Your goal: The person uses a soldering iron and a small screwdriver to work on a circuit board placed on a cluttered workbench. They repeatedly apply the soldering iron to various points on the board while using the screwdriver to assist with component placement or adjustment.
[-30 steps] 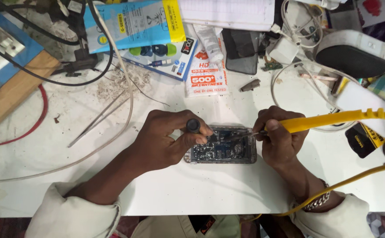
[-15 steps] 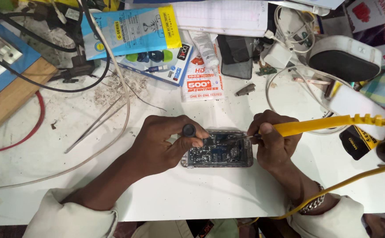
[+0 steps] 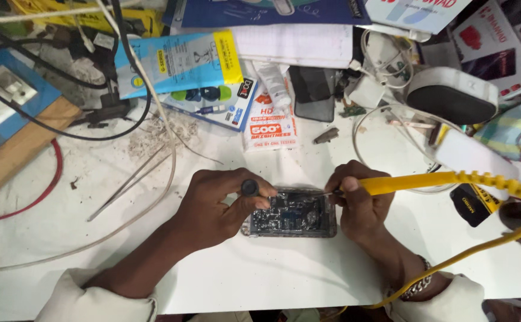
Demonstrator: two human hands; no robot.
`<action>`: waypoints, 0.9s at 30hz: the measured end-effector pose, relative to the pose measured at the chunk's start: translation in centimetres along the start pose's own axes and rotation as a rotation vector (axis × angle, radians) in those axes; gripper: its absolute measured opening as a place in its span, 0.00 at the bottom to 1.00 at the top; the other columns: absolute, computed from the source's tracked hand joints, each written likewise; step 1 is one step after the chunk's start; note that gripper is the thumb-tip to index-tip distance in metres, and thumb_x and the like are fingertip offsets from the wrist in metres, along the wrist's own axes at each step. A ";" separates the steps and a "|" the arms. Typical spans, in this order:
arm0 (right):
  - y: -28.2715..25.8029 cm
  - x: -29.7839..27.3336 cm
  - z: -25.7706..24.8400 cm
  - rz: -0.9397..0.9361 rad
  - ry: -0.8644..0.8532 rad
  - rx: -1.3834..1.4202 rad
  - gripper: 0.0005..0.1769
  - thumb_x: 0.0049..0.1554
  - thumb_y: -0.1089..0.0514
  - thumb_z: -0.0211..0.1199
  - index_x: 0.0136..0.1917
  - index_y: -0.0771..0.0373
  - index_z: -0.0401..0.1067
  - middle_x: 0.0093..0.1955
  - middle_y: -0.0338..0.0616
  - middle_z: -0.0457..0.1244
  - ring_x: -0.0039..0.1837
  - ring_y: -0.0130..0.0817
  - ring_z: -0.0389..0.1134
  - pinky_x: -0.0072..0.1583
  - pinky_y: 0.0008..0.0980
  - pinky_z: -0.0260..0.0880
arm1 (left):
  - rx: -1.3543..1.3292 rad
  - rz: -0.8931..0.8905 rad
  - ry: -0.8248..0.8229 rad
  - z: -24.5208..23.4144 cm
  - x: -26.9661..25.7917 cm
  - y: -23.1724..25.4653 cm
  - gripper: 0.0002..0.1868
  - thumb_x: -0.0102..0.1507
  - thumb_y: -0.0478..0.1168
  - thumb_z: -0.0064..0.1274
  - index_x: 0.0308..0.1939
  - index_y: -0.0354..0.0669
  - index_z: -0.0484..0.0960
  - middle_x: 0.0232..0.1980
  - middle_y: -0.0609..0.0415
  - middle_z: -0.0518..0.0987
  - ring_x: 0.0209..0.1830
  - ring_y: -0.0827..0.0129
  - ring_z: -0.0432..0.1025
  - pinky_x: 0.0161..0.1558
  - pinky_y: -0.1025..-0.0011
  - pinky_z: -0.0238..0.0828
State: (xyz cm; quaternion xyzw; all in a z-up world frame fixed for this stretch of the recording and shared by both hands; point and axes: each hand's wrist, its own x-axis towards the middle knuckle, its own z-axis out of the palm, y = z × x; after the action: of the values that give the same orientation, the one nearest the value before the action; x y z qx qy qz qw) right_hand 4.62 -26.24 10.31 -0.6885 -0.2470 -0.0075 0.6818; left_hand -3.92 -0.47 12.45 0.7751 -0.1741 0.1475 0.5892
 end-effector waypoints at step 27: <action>-0.2 0.4 0.4 0.108 -0.090 -0.066 0.15 0.62 0.58 0.54 0.38 0.71 0.72 0.34 0.42 0.65 0.36 0.25 0.64 0.39 0.23 0.63 | -0.051 -0.093 -0.116 0.4 0.4 0.6 0.15 0.61 0.20 0.46 0.46 0.35 0.82 0.43 0.50 0.87 0.43 0.68 0.85 0.48 0.73 0.84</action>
State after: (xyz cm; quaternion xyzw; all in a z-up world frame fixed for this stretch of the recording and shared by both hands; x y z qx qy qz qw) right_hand 4.81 -25.73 10.63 -0.7225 -0.2394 0.0523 0.6465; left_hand -3.86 -1.08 13.02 0.7743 -0.1754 0.0700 0.6040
